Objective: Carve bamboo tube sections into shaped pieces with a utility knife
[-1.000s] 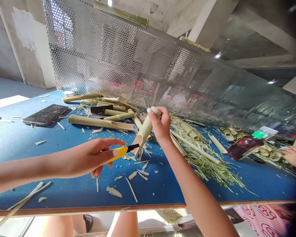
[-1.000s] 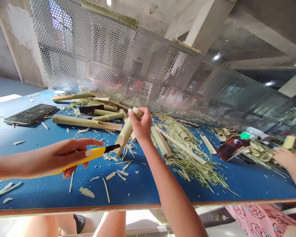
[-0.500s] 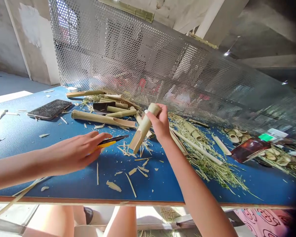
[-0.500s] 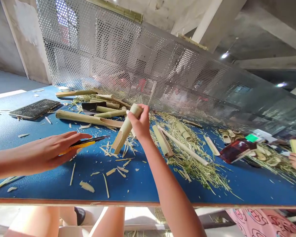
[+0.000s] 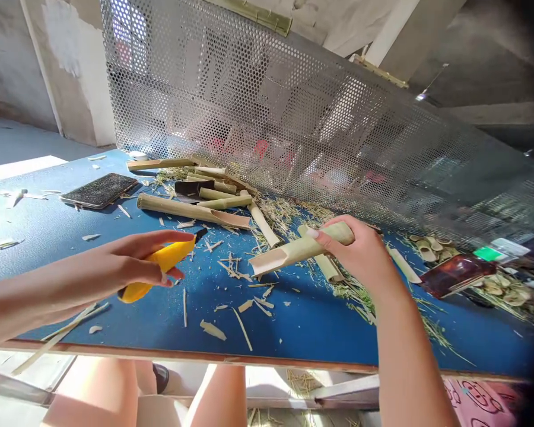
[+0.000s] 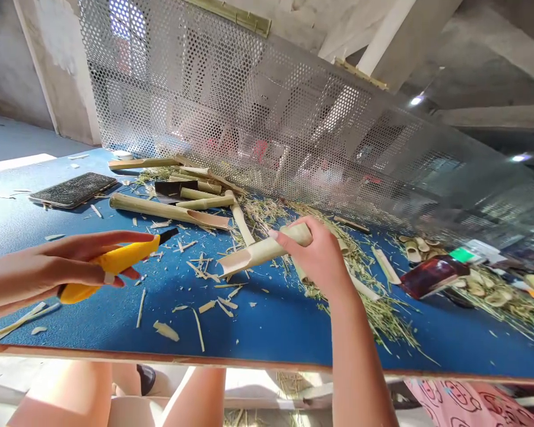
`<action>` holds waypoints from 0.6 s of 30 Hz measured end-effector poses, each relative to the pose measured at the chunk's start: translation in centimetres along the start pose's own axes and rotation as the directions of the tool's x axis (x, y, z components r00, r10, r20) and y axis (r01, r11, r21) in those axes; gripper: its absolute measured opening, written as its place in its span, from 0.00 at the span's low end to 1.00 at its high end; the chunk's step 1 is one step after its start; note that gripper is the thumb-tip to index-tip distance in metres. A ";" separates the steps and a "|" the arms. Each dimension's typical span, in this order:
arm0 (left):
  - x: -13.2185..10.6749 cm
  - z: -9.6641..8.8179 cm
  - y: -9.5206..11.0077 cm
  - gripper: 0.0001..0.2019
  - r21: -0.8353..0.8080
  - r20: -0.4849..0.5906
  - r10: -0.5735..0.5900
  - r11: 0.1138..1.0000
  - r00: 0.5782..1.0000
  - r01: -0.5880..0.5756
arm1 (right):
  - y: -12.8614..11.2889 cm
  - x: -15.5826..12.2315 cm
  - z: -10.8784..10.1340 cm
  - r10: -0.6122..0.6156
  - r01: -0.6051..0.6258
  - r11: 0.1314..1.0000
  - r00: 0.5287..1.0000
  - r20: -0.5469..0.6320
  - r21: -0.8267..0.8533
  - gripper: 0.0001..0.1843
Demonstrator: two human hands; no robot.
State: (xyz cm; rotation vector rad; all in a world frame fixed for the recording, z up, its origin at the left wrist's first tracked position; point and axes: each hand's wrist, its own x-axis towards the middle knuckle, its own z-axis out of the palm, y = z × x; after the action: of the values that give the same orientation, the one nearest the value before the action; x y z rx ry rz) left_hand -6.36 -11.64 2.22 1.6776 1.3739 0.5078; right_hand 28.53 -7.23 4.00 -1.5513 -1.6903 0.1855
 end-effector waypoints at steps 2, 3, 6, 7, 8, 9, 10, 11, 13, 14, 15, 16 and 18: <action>0.6 0.6 0.7 0.34 -0.001 -0.034 0.021 1.000 0.999 -0.021 | 1.3 0.4 0.4 0.105 -0.110 0.992 0.989 0.100 0.054 0.24; 0.9 1.2 1.0 0.34 -0.026 -0.047 0.033 0.999 0.998 -0.034 | 1.8 0.7 0.8 0.139 -0.153 0.986 0.976 0.166 0.073 0.25; 1.9 3.3 2.2 0.33 -0.116 -0.073 0.105 0.987 0.992 -0.113 | 2.8 1.1 3.1 0.083 -0.129 0.986 0.933 0.351 0.109 0.25; 2.3 4.0 2.6 0.33 -0.125 -0.071 0.121 0.984 0.990 -0.130 | 2.8 1.1 4.1 0.046 -0.094 0.990 0.924 0.381 0.108 0.23; 2.7 4.6 3.1 0.33 -0.113 -0.059 0.125 0.985 0.990 -0.132 | 2.7 0.9 5.1 -0.004 -0.038 0.995 0.917 0.400 0.096 0.22; 3.2 5.2 3.6 0.33 -0.085 -0.048 0.126 0.988 0.991 -0.130 | 2.4 0.7 6.1 -0.060 0.027 0.996 0.922 0.382 0.090 0.21; 3.7 5.7 4.0 0.33 -0.048 -0.033 0.135 0.989 0.990 -0.136 | 2.0 0.4 6.9 -0.093 0.070 0.994 0.936 0.339 0.078 0.21; 4.3 6.0 4.5 0.33 -0.007 -0.016 0.155 0.988 0.988 -0.155 | 1.4 0.1 7.6 -0.105 0.085 0.993 0.952 0.287 0.081 0.22; 5.5 6.7 5.2 0.34 0.053 0.010 0.220 0.974 0.975 -0.221 | -0.2 -0.5 8.2 -0.065 0.030 0.987 0.973 0.220 0.158 0.25; 6.1 6.9 5.5 0.35 0.071 0.010 0.269 0.960 0.963 -0.269 | -1.2 -0.7 8.3 -0.031 -0.023 0.973 0.972 0.231 0.229 0.27; 6.7 7.3 5.7 0.35 0.082 0.000 0.329 0.941 0.944 -0.328 | -2.1 -0.8 8.2 -0.009 -0.079 0.947 0.963 0.270 0.310 0.27; 7.3 7.6 6.0 0.36 0.094 -0.019 0.400 0.913 0.916 -0.397 | -3.0 -1.0 8.1 -0.005 -0.131 0.911 0.945 0.328 0.391 0.28; 8.4 8.3 6.3 0.37 0.143 -0.051 0.545 0.833 0.837 -0.534 | -4.4 -1.2 7.9 -0.007 -0.236 0.820 0.907 0.422 0.521 0.27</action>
State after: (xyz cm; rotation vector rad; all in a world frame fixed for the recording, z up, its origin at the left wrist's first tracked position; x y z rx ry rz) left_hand 6.16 -6.89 1.25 2.1799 0.9862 0.8407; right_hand 20.00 -6.08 0.91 -1.2033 -1.6302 1.0491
